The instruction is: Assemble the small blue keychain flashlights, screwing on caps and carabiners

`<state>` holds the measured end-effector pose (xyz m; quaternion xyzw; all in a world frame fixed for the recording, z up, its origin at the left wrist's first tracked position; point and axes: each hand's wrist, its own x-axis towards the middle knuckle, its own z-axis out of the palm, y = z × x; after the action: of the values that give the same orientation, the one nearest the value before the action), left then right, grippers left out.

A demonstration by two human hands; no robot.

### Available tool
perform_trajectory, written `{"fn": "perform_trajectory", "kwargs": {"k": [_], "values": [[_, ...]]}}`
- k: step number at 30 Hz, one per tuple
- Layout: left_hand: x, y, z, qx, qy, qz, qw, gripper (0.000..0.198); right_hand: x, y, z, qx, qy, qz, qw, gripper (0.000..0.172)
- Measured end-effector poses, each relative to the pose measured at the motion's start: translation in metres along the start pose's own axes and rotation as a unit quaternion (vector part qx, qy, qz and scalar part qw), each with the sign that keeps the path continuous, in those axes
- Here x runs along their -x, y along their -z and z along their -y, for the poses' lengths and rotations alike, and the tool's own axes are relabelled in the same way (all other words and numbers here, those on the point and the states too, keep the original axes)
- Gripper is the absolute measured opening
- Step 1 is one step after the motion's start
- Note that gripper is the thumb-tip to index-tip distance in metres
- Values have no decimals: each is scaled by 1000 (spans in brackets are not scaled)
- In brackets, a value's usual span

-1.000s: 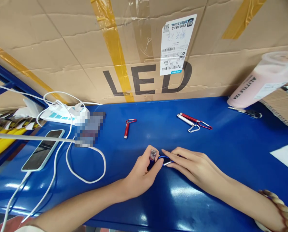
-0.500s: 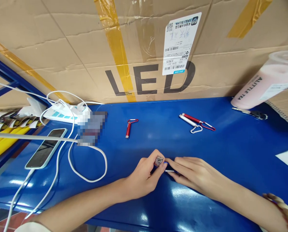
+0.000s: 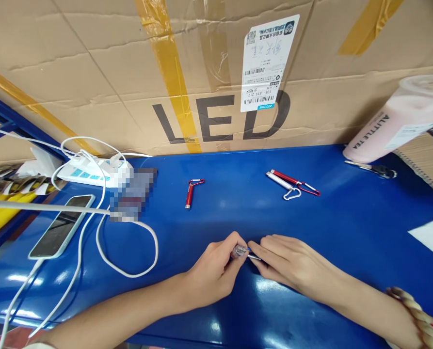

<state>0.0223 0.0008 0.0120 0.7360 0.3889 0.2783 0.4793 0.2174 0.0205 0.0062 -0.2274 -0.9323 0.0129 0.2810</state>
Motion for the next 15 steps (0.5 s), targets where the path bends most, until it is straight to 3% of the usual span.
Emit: {"fn": "perform_trajectory", "kwargs": {"k": [8, 15], "values": [[0, -2, 0, 18, 18, 6, 1000, 16, -3, 2, 3, -30, -26, -11, 999, 24], [4, -1, -5, 12, 25, -38, 999, 15, -4, 5, -4, -34, -77, -69, 994, 21]]}}
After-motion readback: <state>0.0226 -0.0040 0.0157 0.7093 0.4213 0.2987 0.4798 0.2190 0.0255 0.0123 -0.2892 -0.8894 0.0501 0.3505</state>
